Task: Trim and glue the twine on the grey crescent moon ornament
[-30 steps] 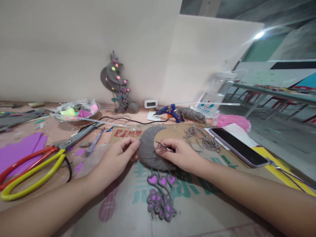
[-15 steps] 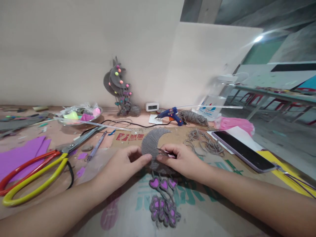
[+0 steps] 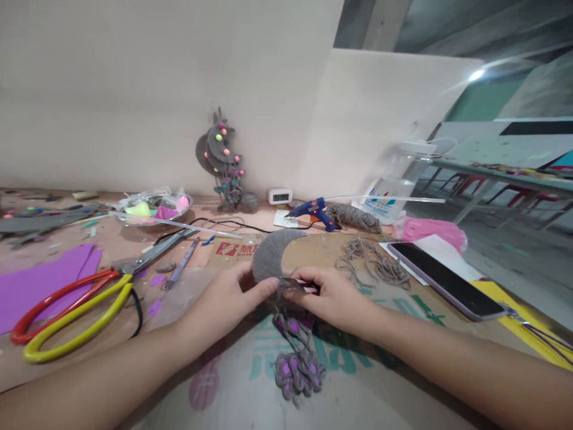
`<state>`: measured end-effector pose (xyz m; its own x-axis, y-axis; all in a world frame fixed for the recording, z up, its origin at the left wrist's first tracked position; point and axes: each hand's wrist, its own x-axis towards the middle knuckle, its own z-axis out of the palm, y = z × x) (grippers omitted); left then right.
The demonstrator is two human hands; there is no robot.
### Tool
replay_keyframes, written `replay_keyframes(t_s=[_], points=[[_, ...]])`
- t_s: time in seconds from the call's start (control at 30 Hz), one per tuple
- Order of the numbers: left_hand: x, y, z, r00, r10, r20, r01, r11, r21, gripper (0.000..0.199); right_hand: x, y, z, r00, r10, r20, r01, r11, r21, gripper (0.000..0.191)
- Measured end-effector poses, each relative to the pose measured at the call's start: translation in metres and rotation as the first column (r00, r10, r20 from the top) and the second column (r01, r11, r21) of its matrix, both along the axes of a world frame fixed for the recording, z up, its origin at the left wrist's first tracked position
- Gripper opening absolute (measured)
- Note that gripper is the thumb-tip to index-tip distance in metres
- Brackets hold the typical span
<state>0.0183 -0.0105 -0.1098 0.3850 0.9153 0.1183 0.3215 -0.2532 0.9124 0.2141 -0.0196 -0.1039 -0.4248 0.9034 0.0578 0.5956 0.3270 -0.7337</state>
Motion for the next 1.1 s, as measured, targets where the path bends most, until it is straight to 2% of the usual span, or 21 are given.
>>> replay_keyframes(t_s=[0.13,0.37,0.43,0.5,0.57,0.63,0.8,0.93,1.1], points=[[0.0022,0.0002,-0.0021,1.0,0.003,-0.004,-0.003,1.0,0.005,0.027,-0.0047,-0.0011,-0.0007,1.0,0.013,-0.007,-0.013,1.0,0.002,0.022],[0.0013,0.0022,-0.0081,0.971,-0.113,0.211,0.123,0.992,-0.034,0.044,-0.0003,0.0034,0.0019,0.993,-0.083,-0.081,0.083,0.997,-0.005,0.023],[0.0006,0.0015,-0.0067,0.978,-0.104,0.181,0.113,0.993,-0.038,0.038,0.0005,0.0034,0.002,0.991,-0.103,-0.09,0.103,0.995,0.003,0.023],[0.0002,0.0001,-0.0041,0.994,-0.09,0.067,0.091,0.996,-0.023,0.026,-0.0001,0.0026,0.0024,0.991,-0.109,-0.081,0.111,0.994,0.016,0.024],[0.0002,-0.0012,-0.0017,0.995,-0.077,-0.071,0.077,0.997,0.006,0.025,-0.0013,0.0017,0.0027,0.992,-0.1,-0.072,0.103,0.994,0.029,0.024],[0.0004,-0.0021,-0.0006,0.988,-0.075,-0.138,0.081,0.996,0.044,0.024,-0.002,0.0014,0.0026,0.994,-0.087,-0.069,0.089,0.996,0.029,0.024],[-0.0003,-0.0016,-0.0032,0.99,-0.114,-0.085,0.122,0.988,0.095,0.016,0.0009,0.0042,-0.0001,0.991,-0.098,-0.09,0.102,0.994,0.038,0.022],[-0.0002,0.0004,-0.0039,0.998,-0.063,-0.027,0.064,0.997,0.035,0.019,0.0017,0.0044,-0.0012,0.992,-0.091,-0.085,0.095,0.994,0.048,0.021],[0.0013,-0.0004,-0.002,0.998,-0.01,-0.055,0.011,1.0,0.014,0.026,-0.0015,0.0002,-0.002,0.998,-0.047,-0.035,0.049,0.996,0.071,0.019]])
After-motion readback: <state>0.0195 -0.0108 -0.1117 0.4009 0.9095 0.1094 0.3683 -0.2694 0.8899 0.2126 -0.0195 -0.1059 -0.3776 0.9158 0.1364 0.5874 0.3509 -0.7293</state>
